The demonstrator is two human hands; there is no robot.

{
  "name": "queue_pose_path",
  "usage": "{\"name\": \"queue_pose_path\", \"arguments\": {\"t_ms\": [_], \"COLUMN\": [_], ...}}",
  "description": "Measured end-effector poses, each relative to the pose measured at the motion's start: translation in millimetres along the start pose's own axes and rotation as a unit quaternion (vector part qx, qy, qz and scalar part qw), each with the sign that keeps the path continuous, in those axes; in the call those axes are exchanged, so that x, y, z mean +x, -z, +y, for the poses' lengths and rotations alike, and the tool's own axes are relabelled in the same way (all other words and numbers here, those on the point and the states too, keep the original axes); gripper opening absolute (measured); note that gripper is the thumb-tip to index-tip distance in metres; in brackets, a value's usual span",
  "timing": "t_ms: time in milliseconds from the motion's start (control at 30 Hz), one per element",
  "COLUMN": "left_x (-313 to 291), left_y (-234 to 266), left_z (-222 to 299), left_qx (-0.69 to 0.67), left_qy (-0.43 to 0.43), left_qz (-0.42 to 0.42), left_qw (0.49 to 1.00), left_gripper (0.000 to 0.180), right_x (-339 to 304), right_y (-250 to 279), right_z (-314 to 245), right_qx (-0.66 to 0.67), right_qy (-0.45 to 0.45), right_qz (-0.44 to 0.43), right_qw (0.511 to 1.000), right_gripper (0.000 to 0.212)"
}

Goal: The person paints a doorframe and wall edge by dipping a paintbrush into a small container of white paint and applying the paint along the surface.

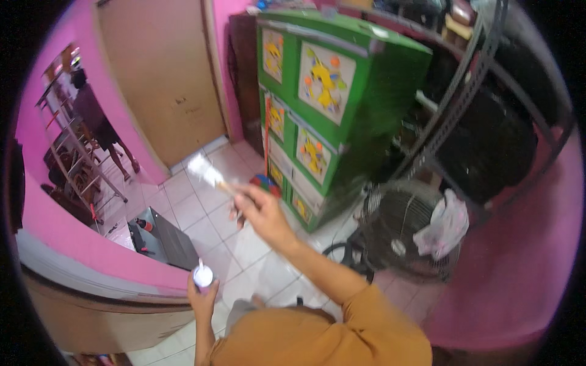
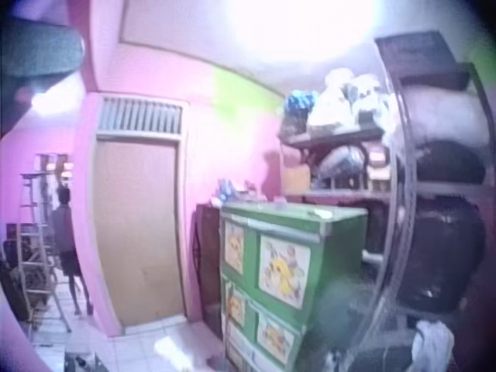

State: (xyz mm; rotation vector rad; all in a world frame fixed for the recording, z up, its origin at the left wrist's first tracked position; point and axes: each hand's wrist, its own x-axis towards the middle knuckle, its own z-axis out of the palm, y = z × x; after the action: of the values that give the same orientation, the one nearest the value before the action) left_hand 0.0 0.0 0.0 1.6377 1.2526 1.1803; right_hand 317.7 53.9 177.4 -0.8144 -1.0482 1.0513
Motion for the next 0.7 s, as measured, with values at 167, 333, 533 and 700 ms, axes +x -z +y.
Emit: {"name": "queue_pose_path", "arguments": {"t_ms": [167,333,533,700], "left_x": [36.3,72.5,79.7,57.5], "left_y": [-143.3,-234.4,-279.1,-290.2], "left_z": [-7.5,-19.1,-4.0,-5.9], "left_qx": [0.0,-0.023,0.0,0.009], "left_qy": [0.042,0.017,0.007,0.012], "left_qz": [-0.015,-0.081,-0.126,-0.14], "left_qw": [0.999,0.996,0.992,0.99], "left_gripper": [0.064,0.065,0.068,0.069], "right_x": [2.5,-24.1,-112.9,-205.4], "right_y": [138.1,264.9,376.7,467.6], "right_z": [8.2,5.0,-110.2,-134.7], "right_qx": [-0.089,-0.326,-0.552,-0.794], "right_qy": [-0.019,0.131,-0.095,-0.041], "right_qz": [0.13,0.277,0.476,0.476], "right_qw": [0.987,0.894,0.678,0.375], "right_gripper": [0.035,0.036,0.048,0.048]}}
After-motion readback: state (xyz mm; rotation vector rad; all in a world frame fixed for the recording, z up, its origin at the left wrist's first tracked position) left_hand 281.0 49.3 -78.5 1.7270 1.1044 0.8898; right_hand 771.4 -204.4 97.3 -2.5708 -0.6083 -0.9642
